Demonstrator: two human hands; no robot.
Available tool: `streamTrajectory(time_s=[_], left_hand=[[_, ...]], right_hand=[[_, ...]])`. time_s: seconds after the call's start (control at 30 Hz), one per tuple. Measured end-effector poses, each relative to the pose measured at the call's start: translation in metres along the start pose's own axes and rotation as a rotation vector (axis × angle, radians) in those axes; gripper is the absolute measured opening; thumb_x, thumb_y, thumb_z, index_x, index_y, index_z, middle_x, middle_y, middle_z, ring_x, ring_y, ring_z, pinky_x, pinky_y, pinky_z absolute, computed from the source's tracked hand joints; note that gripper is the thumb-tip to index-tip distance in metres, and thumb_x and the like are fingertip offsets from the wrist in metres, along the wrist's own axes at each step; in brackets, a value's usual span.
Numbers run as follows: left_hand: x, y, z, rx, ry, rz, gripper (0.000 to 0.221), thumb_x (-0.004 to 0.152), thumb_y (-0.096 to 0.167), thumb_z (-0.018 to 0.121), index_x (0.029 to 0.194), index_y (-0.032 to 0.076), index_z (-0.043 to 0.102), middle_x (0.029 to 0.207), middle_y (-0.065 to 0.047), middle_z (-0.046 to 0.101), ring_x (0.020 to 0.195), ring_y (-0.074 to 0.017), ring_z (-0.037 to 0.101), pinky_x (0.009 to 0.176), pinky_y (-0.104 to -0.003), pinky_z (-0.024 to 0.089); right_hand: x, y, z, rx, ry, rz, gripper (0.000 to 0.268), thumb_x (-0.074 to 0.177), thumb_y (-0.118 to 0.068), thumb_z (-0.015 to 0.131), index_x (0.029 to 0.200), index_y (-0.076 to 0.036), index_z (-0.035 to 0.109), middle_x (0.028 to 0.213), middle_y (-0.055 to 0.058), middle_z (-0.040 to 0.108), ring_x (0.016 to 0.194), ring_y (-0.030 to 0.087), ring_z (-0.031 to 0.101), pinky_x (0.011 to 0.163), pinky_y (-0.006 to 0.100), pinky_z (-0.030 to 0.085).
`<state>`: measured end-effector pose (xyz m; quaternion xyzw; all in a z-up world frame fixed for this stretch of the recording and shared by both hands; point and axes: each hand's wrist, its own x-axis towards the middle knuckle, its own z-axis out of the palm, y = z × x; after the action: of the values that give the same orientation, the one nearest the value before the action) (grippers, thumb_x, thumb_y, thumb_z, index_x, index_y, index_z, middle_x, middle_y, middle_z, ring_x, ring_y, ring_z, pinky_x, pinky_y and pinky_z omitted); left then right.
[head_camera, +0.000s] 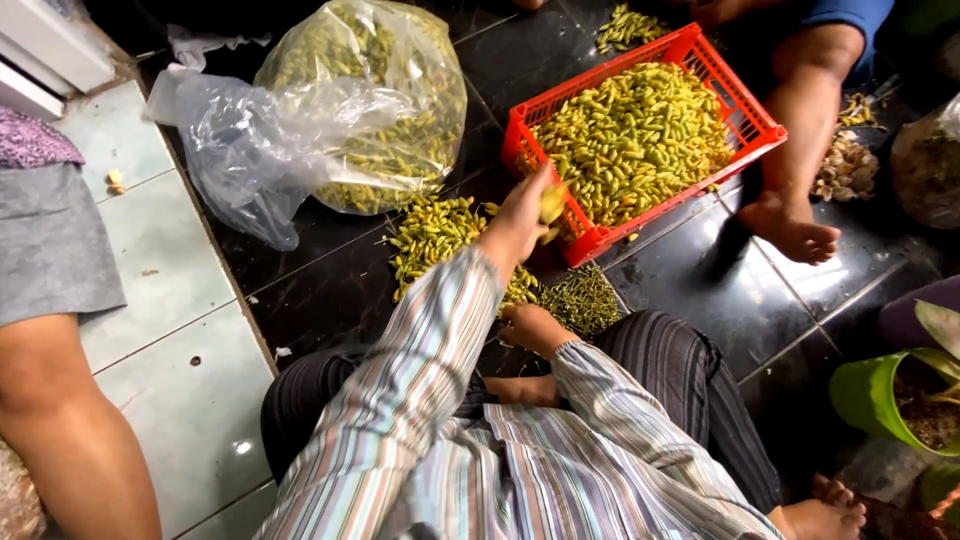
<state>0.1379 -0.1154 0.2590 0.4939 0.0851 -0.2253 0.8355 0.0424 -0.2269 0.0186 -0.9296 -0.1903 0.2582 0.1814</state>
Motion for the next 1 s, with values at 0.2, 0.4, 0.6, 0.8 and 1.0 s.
streamTrajectory(time_s=[0.2, 0.4, 0.6, 0.8, 1.0], left_hand=[[0.019, 0.041, 0.016, 0.320, 0.032, 0.041, 0.104, 0.090, 0.086, 0.025, 0.160, 0.010, 0.035, 0.169, -0.026, 0.018, 0.156, -0.0478, 0.012, 0.119, -0.073, 0.006], [-0.028, -0.045, -0.155, 0.250, 0.265, -0.019, 0.055, 0.098, 0.053, 0.070, 0.137, 0.015, 0.062, 0.135, -0.013, 0.065, 0.124, -0.0312, 0.065, 0.100, -0.054, 0.050], [-0.109, -0.145, -0.289, -0.035, 0.648, -0.039, 0.031, 0.102, 0.039, 0.061, 0.120, 0.014, 0.064, 0.111, -0.006, 0.067, 0.096, -0.0203, 0.066, 0.082, -0.035, 0.050], [-0.097, -0.154, -0.287, 0.065, 0.666, 0.010, 0.025, 0.099, 0.032, 0.064, 0.114, 0.013, 0.067, 0.100, -0.005, 0.072, 0.082, -0.0152, 0.071, 0.068, -0.026, 0.054], [-0.092, -0.160, -0.284, 0.264, 0.618, -0.002, 0.025, 0.100, 0.035, 0.065, 0.114, 0.014, 0.070, 0.100, -0.004, 0.075, 0.083, -0.0120, 0.073, 0.063, -0.021, 0.055]], right_hand=[[0.004, 0.022, -0.019, 0.120, 0.068, -0.044, 0.040, 0.091, -0.037, 0.074, 0.111, -0.002, 0.073, 0.095, 0.021, 0.074, 0.094, 0.042, 0.073, 0.083, 0.055, 0.059], [0.007, 0.002, -0.022, 0.041, 0.324, -0.226, 0.015, 0.092, -0.026, 0.073, 0.099, -0.013, 0.072, 0.084, 0.006, 0.070, 0.081, 0.030, 0.072, 0.074, 0.043, 0.059], [0.030, -0.068, 0.057, -0.328, 0.455, -0.626, 0.022, 0.086, -0.038, 0.069, 0.102, -0.023, 0.068, 0.096, 0.002, 0.060, 0.090, 0.027, 0.068, 0.078, 0.043, 0.051], [0.070, -0.079, 0.114, -0.501, 0.472, -0.517, 0.025, 0.086, -0.038, 0.066, 0.097, -0.016, 0.061, 0.086, 0.008, 0.062, 0.081, 0.029, 0.065, 0.082, 0.048, 0.043], [0.089, -0.081, 0.114, -0.465, 0.258, -0.262, 0.014, 0.095, -0.021, 0.051, 0.106, -0.020, 0.060, 0.088, 0.003, 0.071, 0.084, 0.028, 0.073, 0.083, 0.046, 0.046]])
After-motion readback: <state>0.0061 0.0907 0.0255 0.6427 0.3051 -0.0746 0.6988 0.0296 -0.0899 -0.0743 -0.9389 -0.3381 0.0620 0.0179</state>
